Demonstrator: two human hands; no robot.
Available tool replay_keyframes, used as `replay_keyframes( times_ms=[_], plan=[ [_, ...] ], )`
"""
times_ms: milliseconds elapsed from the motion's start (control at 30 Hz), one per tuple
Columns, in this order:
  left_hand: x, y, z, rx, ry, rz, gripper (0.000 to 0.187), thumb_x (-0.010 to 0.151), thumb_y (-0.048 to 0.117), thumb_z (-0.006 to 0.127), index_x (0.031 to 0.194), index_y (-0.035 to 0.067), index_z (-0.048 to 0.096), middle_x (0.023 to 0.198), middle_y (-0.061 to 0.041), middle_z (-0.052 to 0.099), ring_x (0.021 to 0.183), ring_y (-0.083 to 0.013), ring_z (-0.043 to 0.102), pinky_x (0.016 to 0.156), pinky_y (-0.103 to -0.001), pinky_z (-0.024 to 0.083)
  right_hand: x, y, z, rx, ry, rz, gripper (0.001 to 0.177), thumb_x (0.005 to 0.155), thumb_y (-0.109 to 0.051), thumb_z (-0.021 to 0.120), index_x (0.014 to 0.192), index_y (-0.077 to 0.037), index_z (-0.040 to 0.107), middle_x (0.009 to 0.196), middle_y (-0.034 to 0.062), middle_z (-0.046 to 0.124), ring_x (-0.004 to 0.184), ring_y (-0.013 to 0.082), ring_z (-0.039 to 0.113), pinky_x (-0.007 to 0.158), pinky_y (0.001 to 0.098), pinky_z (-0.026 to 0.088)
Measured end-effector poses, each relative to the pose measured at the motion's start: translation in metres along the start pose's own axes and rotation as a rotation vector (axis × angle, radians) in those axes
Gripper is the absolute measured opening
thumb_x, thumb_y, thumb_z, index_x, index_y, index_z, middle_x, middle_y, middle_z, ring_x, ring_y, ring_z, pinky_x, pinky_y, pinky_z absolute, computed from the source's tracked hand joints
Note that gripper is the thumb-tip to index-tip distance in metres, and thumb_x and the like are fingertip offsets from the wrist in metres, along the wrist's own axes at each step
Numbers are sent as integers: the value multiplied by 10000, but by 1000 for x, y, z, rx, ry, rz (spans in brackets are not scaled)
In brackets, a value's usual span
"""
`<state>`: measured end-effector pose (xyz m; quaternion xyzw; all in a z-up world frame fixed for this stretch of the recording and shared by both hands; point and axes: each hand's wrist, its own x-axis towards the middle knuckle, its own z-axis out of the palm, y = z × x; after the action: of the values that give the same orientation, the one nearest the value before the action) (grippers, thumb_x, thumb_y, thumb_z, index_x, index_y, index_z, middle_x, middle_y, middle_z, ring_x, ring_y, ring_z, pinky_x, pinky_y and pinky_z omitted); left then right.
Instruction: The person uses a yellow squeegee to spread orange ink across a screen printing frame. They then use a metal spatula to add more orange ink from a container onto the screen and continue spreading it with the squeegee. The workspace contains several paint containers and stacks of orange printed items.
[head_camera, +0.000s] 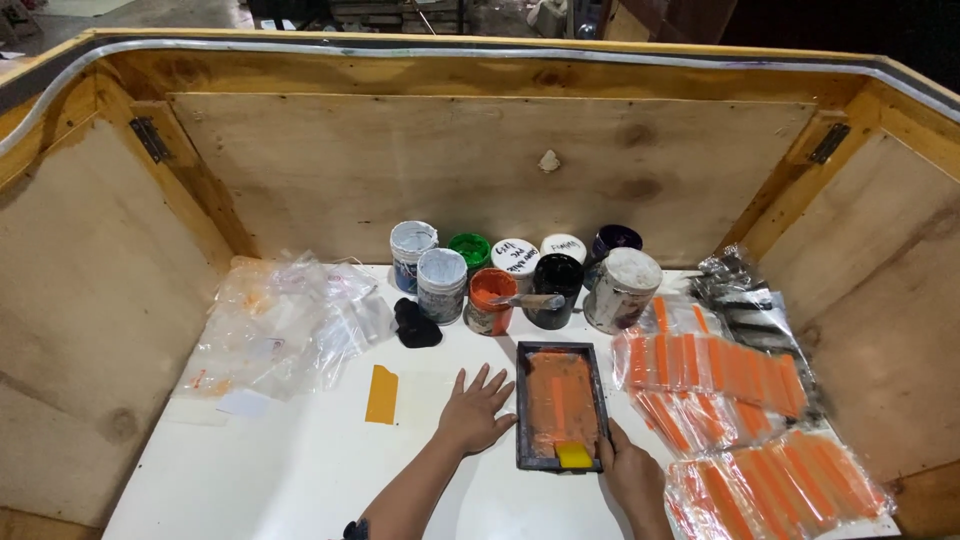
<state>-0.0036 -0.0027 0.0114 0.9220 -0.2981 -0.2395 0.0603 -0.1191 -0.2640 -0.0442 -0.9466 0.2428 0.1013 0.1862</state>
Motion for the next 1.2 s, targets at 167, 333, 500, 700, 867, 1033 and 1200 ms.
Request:
replay_keyframes(
  times_ms=[167,333,500,700,867,1033,1200],
  plan=[
    [2,-4,5,-30,49,13,687,1027,562,194,1640,253,164,1729,3,66,1598,-270,-72,1246,-558,-113,-6,-7,-9,20,-36,27,572,1017,-548,300,1558,-372,365,1023,13,791,903,191,745,685,344,572],
    [1,-1,0,-58,41,-12,645,1047,514,198,1640,262,161,1730,18,60,1598,-272,-96,1240,-566,-143,3,3,5,2,10,15,564,1020,-519,338,1554,-345,387,1046,29,789,905,222,744,683,376,577],
    [1,0,-1,-48,14,-30,649,1047,521,209,1644,275,146,1734,39,46,1601,-263,-90,1251,-569,-108,5,9,12,88,76,16,569,992,-521,414,1499,-272,491,1010,81,795,870,251,756,648,390,567],
    [2,1,0,-24,20,-31,652,1047,527,206,1645,274,144,1733,40,56,1601,-268,-77,1252,-574,-94,-1,5,5,80,65,-39,458,1022,-495,377,1406,-324,560,878,21,784,761,210,723,598,360,513],
    [5,-1,2,-17,9,-33,656,1043,533,202,1646,282,140,1734,43,51,1602,-271,-75,1250,-582,-92,-10,-3,-6,88,59,-89,397,1039,-454,367,1352,-298,555,843,19,763,734,204,709,596,352,501],
    [6,-1,4,-13,26,-26,655,1043,536,202,1645,284,143,1732,38,64,1601,-272,-69,1249,-582,-86,-9,0,-3,104,66,-96,379,1052,-437,357,1305,-262,579,841,30,754,739,212,710,602,360,507],
    [8,-3,9,0,38,-30,674,1037,546,192,1647,265,133,1731,41,63,1600,-276,-62,1248,-588,-72,-6,2,1,91,77,-107,413,1050,-435,356,1381,-278,547,909,33,775,784,228,727,627,378,531]
  ],
)
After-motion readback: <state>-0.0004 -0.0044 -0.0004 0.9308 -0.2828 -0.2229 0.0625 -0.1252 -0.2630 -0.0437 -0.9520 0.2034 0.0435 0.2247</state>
